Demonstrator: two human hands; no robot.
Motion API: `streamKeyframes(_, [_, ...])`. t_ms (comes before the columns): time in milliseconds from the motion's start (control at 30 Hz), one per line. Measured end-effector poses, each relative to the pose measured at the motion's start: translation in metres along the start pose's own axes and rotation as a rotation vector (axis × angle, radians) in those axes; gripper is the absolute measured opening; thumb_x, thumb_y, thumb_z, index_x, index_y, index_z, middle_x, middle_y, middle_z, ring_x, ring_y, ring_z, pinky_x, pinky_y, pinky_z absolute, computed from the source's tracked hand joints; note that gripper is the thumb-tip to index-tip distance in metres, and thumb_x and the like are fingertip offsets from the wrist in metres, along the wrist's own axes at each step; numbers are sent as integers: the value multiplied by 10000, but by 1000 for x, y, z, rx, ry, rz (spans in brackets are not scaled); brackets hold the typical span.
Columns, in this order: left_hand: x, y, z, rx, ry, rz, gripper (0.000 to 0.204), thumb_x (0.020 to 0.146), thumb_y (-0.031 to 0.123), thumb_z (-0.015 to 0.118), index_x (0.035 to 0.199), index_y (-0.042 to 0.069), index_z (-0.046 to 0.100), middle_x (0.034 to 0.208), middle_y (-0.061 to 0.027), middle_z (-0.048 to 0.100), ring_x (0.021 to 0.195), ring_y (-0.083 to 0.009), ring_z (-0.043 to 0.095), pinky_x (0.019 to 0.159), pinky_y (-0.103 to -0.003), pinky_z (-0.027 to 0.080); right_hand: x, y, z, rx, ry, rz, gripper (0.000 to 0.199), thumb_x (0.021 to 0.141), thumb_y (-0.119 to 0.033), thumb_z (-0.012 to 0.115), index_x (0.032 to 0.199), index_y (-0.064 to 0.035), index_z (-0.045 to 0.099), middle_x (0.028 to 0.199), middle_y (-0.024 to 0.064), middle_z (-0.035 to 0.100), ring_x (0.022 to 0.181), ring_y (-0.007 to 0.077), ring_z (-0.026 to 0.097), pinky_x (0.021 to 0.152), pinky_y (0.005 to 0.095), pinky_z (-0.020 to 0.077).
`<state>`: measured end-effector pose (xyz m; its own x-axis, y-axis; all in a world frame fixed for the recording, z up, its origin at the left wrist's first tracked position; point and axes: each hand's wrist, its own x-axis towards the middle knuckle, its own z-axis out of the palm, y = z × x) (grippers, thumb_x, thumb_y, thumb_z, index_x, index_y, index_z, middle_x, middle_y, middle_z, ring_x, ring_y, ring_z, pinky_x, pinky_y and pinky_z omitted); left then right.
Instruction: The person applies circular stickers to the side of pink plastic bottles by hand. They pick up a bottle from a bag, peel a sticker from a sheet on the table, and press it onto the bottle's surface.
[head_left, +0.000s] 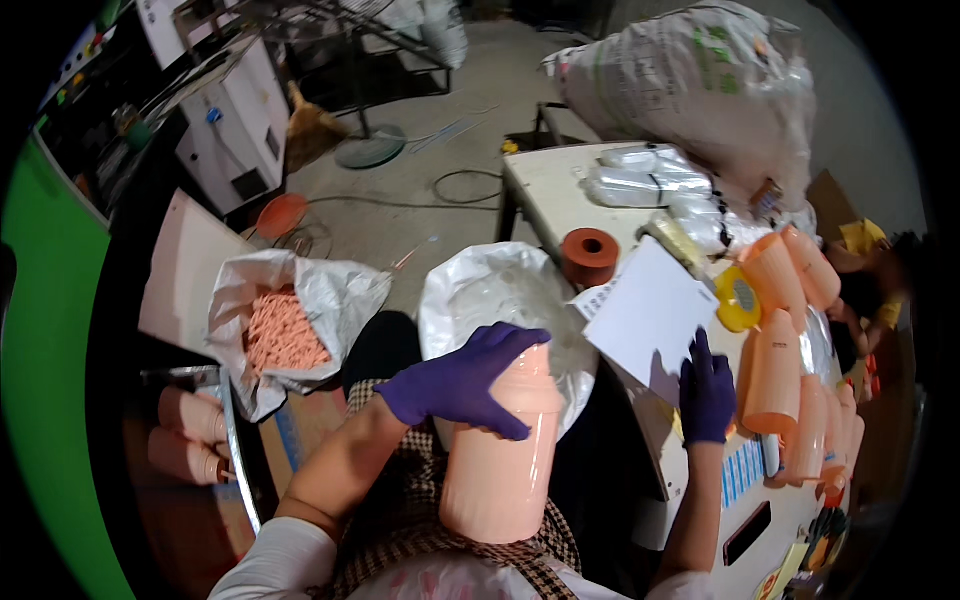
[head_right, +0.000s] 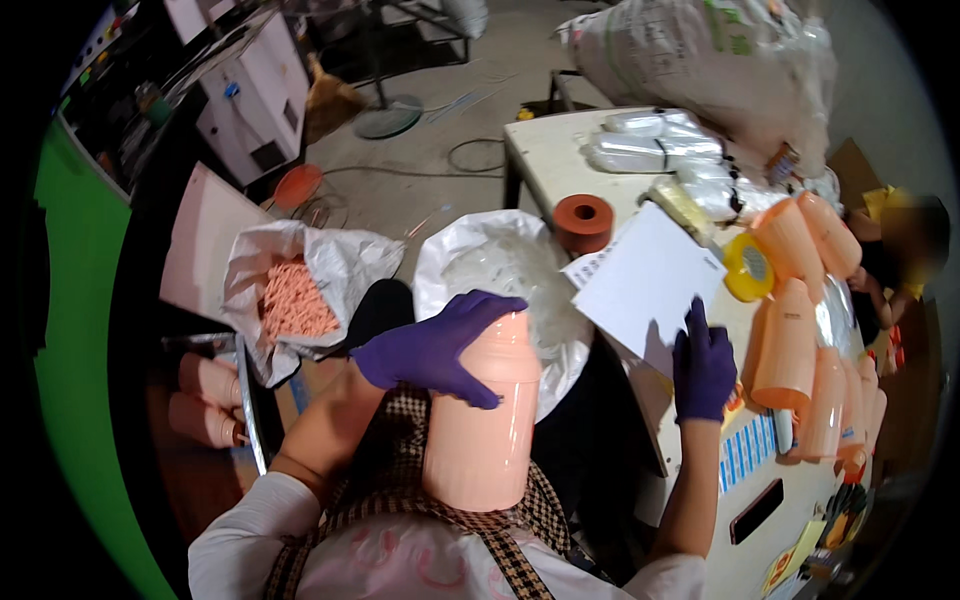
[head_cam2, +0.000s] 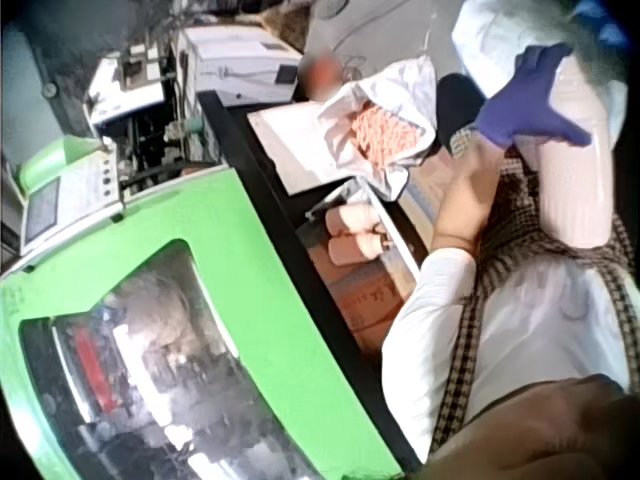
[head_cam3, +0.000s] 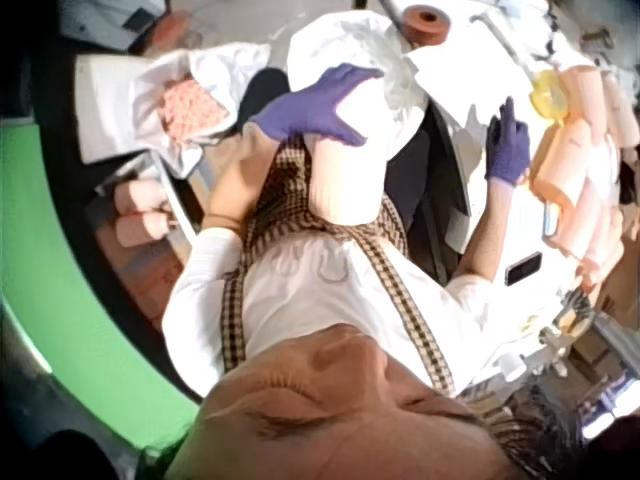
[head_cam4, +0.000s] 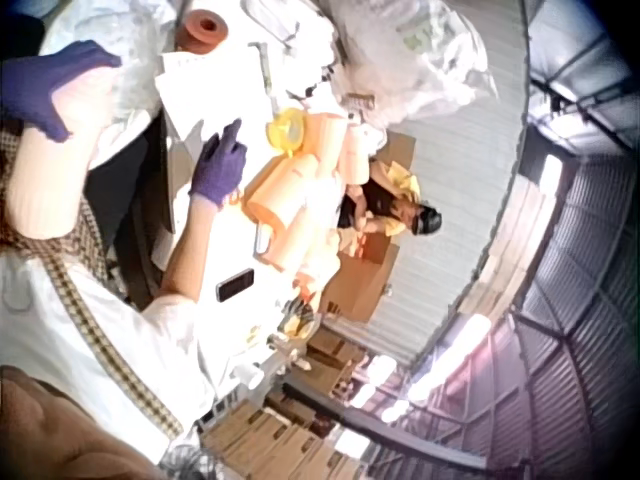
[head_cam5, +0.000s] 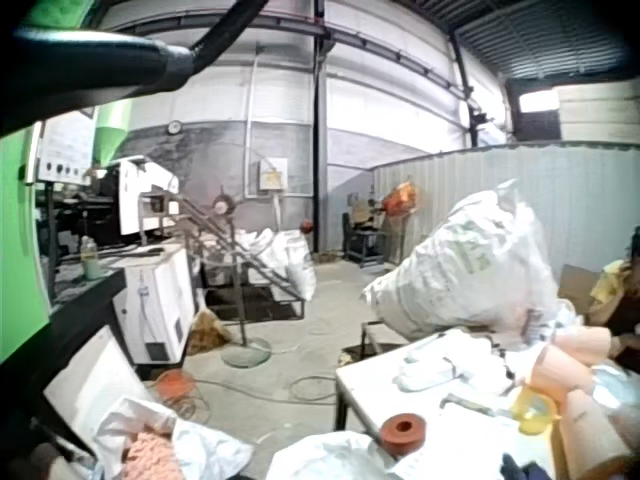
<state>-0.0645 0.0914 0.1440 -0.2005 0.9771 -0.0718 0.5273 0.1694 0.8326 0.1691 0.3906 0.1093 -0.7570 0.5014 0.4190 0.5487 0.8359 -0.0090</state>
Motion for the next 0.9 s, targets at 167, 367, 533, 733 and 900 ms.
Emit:
streamKeyframes(167, [-9,-56,-16,-200,-15,35,1124,679,320,899,1551,20,257,1511,-214,369,1417,-306,356,1179,-389,282,-5,-58,-31,581,-159,-378,877,731,-391,853,1421,-23,455,1420,244,471,1306,434,454,1112,501,361])
streamKeyframes(367, [-16,-128,27,-182,287,-327,962,788,368,834,1491,-64,340,1456,-253,455,1382,-329,419,1157,-391,324,-113,-117,0,965,-572,-294,803,901,-376,684,1552,-98,307,1481,201,470,1328,348,504,1061,403,439])
streamKeyframes(533, [-10,-35,13,-323,610,-115,682,909,205,710,1477,5,389,1471,-163,447,1357,-280,453,1089,-371,405,-99,-87,14,1081,-559,280,493,965,-259,597,1423,-90,533,1346,164,622,1181,235,644,1008,377,497])
streamKeyframes(733, [-59,-47,8,-234,806,161,335,948,93,650,1273,17,611,1193,-58,646,1071,-156,610,885,-300,514,-94,75,52,565,-98,237,412,995,-193,569,1355,-12,484,1301,151,526,1175,259,514,998,337,426])
streamKeyframes(900, [-145,-125,33,-786,999,-62,281,971,75,638,1239,-3,605,1132,-66,648,1047,-119,607,910,-274,510,2,173,29,1552,324,663,248,1022,-210,543,1169,-13,573,1025,111,574,901,196,548,806,304,472])
